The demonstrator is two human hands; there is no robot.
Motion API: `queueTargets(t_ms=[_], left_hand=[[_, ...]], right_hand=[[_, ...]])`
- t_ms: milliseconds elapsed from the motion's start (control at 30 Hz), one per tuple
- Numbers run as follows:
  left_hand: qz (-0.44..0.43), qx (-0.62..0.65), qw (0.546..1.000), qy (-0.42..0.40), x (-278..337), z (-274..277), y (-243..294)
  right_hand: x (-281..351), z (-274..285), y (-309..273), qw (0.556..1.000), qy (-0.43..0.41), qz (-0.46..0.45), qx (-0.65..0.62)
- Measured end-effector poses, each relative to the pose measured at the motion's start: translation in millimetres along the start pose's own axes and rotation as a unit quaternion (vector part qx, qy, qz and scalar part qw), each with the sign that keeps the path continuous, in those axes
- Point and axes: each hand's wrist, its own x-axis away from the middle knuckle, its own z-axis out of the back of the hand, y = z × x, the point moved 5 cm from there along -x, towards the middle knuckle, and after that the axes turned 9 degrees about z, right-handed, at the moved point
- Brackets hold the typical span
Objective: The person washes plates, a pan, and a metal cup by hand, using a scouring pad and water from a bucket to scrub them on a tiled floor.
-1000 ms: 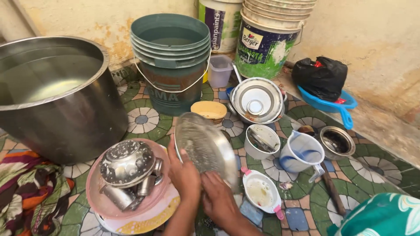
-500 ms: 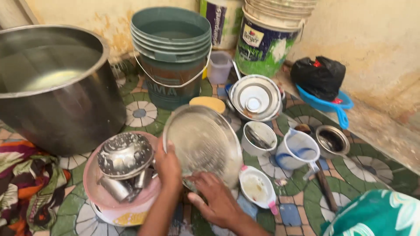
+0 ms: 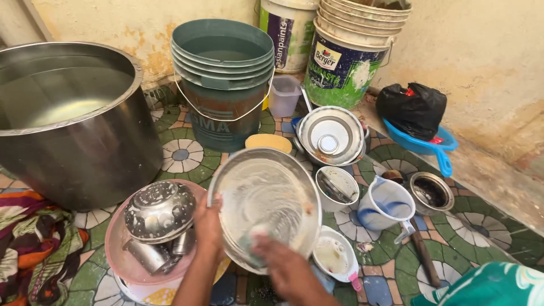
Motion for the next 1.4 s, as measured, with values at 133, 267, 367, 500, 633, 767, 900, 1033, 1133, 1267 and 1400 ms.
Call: queueTargets(t_ms=[133,267,367,500,633,767,900,1033,1133,1267,1400], left_hand=[[0.108,-0.081,0.990,0.028,-5.4,10.1,-12.8],[0.037,-0.102,0.990,-0.086,9.3,-28.9,-39.7],[0.024,-0.086,0.992,-0.091,10.0,-32.8,-44.6],[0.022,-0.149,0.988,0.012,-21.0,4.3,-7.8],[0.102,0.022,0.994,-0.017,-24.4,22.5,9.8],[0.154,0.007,0.984,-0.091,-21.2,5.4,24.4],[0.214,-0.037,0.972,-0.084,-8.4,-21.0,36.8],[-0.145,-0.196,0.967,-0.076,16.5,-59.0,78.8],[-0.332,-0.387,0.841,-0.182,42.6,-93.1,101.0],[-0.348,-0.484,0.761,-0.257,53.9,-125.3,123.6],[-0.343,-0.512,0.760,-0.205,50.3,-129.1,147.0]], right_hand=[[-15.5,48.9,64.2,0.985,0.150,-0.066,0.048],[-46.8,53.9,49.7,0.994,0.103,-0.036,0.020],[-31.8,9.6,-4.8,0.999,0.007,0.022,-0.022],[-17.2,-2.8,-40.2,0.974,-0.108,0.149,0.129],[5.1,39.9,-34.2,0.945,-0.064,0.210,0.242],[6.9,50.2,-27.4,0.929,-0.092,0.185,0.307],[-4.1,61.0,-46.3,0.962,-0.022,0.158,0.224],[-30.8,114.4,-27.8,0.994,0.067,-0.062,0.053],[-73.5,164.1,-33.2,0.980,0.105,0.097,0.141],[-116.8,203.9,-24.0,0.995,-0.007,0.037,0.095],[-137.3,253.1,-11.9,0.977,0.189,0.002,-0.097]])
